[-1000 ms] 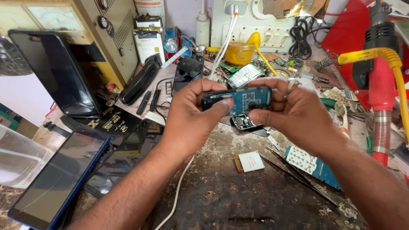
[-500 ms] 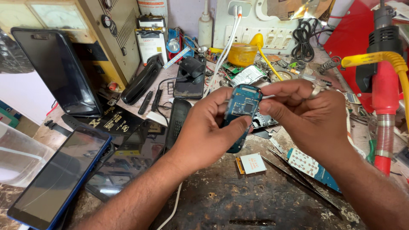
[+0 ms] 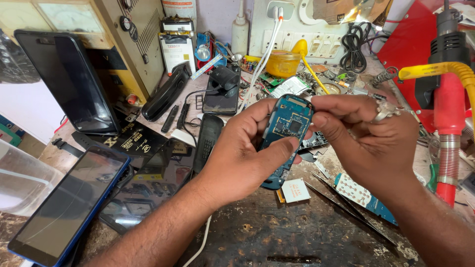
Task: The person solders a flex cable connector onto a blue phone motherboard using a soldering iron, pressing the component steady with one hand. They then lift the board, fit it into a phone housing, and reassemble the phone by attaching the back cover and inserting a battery.
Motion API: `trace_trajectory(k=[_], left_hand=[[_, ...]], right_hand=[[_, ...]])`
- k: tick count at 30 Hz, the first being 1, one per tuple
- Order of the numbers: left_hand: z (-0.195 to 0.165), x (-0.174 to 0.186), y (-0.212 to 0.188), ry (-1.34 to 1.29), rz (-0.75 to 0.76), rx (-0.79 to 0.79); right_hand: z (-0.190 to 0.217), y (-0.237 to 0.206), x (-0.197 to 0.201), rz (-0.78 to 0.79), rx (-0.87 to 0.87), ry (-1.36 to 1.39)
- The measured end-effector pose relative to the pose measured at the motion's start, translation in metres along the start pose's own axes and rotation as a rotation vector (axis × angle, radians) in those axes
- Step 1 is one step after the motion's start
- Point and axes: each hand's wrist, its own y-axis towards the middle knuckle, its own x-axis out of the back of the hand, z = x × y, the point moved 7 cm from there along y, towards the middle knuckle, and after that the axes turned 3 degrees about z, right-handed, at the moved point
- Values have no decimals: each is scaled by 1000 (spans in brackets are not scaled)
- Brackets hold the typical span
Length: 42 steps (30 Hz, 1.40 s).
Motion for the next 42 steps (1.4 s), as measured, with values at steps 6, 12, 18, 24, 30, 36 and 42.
trace_trajectory(k=[6, 12, 18, 24, 30, 36, 42], left_hand=[[-4, 0, -1, 78, 38, -74], [-1, 0, 0, 35, 27, -43], [-1, 1, 1, 40, -37, -22], [2, -1, 2, 66, -57, 19], [-4, -3, -1, 134, -27, -63], [-6, -5, -2, 111, -14, -92], [-2, -11, -6, 174, -43, -81]], right_hand=[[4, 0, 1, 16, 13, -3], [44, 2, -5, -2, 386, -642], [50, 3, -9, 42, 315, -695], [-3, 5, -1, 51, -150, 153], [-7, -1, 6, 18, -182, 137], [0, 4, 4, 23, -168, 191], [-9, 1, 6, -16, -164, 119]])
